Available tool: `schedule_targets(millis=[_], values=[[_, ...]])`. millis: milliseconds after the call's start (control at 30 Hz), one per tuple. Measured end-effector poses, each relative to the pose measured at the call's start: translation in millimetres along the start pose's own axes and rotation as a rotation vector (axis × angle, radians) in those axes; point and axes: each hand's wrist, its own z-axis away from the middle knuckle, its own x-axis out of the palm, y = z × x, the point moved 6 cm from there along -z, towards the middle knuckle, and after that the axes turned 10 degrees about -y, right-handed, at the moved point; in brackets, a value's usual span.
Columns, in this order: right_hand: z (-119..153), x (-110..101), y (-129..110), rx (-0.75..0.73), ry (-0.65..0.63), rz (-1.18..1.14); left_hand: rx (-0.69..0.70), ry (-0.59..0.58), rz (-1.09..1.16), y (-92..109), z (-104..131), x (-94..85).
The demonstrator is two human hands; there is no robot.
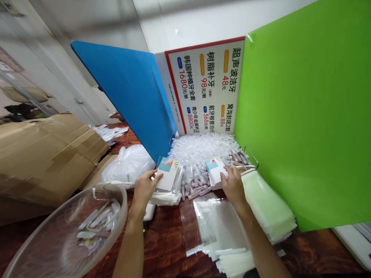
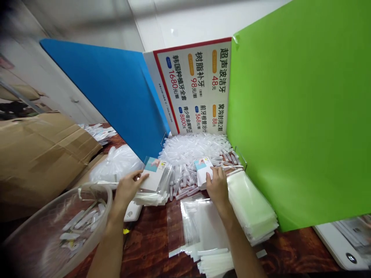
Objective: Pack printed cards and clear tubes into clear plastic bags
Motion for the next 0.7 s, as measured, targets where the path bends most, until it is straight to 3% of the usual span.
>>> schedule_targets(millis=[100, 200, 267, 333, 400, 467, 567, 700], values=[[-3.6, 7.1, 12.9, 0.113, -0.020, 0.312, 0.101, 0.094, -0.197, 12.7, -5.4, 2.7], [-0.6, 12.9, 18.0, 0.158, -0.061, 0.416, 0.200, 0.189, -0.085, 32.3, 27.2, 28.5], [0.8, 14.0, 17.9, 0.171, -0.060, 0.421, 0.211, 0.098, 0.110, 40.7, 63.8, 68.5], [0.3, 12.6, 16.6, 0.182, -0.036, 0.416, 0.144, -0.132, 0.237, 43.3, 103.4, 125.5], [-2.1, 9.4, 14.0, 0.165, 0.002, 0.394, 0.102, -0.294, 0.205, 42.4, 137.8, 177.4], [-5.0, 4.8, 10.8, 0.110, 0.037, 0.318, 0.050, -0.359, 0.150, 34.1, 157.1, 211.0], [-6.2, -6.3, 10.3, 0.042, 0.078, 0.060, -0.034, -0.339, 0.238, 16.8, 158.6, 220.2], [2.8, -22.8, 17.3, 0.079, 0.083, -0.259, -0.095, -0.232, 0.511, 7.9, 140.6, 186.5]])
